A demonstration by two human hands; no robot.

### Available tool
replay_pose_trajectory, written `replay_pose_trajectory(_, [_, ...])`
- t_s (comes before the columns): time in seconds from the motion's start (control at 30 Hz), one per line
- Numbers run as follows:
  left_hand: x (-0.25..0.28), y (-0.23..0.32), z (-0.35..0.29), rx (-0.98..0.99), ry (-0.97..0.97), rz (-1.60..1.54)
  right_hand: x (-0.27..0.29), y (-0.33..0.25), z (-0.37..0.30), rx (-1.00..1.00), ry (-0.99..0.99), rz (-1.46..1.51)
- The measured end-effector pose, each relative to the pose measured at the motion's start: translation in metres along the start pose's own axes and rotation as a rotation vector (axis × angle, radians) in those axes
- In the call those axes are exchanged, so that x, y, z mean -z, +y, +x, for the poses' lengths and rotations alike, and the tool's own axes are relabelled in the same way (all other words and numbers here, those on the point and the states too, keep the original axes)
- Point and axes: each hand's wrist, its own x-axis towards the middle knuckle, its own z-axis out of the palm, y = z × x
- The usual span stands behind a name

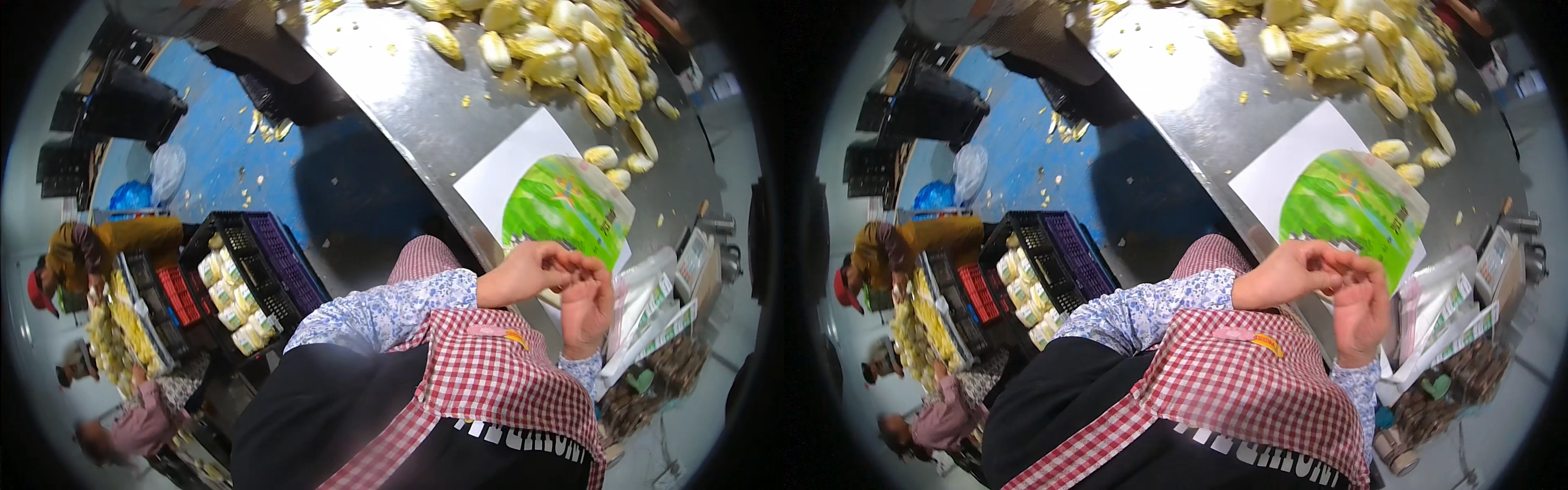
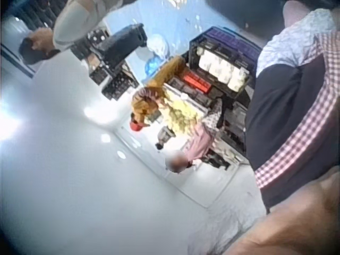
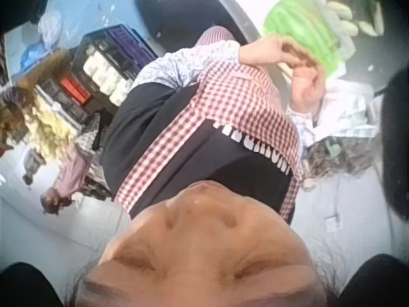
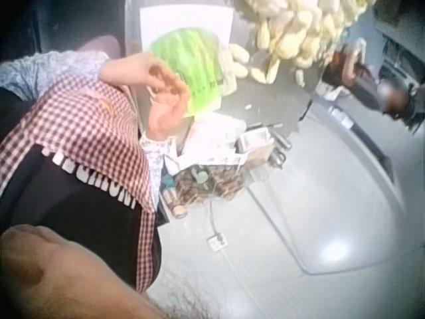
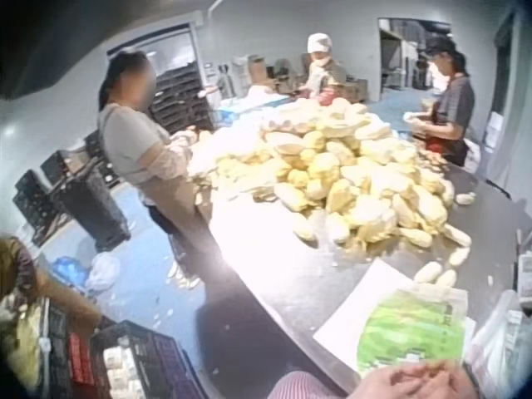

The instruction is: The person places napa cabbage pieces into plastic bags, seals them, and places the finished packages into a black crate. The person repeats this process continuously.

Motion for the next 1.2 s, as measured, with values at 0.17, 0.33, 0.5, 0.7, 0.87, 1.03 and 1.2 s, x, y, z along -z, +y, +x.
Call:
replay_pose_trajectory(0.17, [0.037,0.037,-0.029,0.051,0.286,-0.099,-0.045,0.021,0.043,-0.066,-0.185,0.092])
replay_pose_trajectory(0.33, [0.069,0.054,-0.057,-0.015,0.369,0.047,-0.059,0.036,0.058,-0.304,-0.444,0.152])
replay_pose_trajectory(0.5, [0.13,0.098,-0.091,0.045,0.299,0.014,-0.052,0.025,0.057,-0.404,-0.53,0.115])
replay_pose_trajectory(0.7, [0.328,0.047,-0.189,0.338,0.495,0.153,0.021,0.042,0.048,-0.168,-0.025,0.476])
replay_pose_trajectory(0.87, [0.332,0.069,-0.189,0.957,0.548,1.374,0.067,0.024,0.027,0.023,0.294,-0.821])
replay_pose_trajectory(1.03, [0.313,0.136,-0.074,1.114,0.479,1.689,0.091,0.006,0.02,0.314,-0.212,-1.763])
replay_pose_trajectory(1.2, [0.26,0.158,-0.044,0.405,0.726,2.352,0.101,0.021,0.039,0.185,-0.278,-1.899])
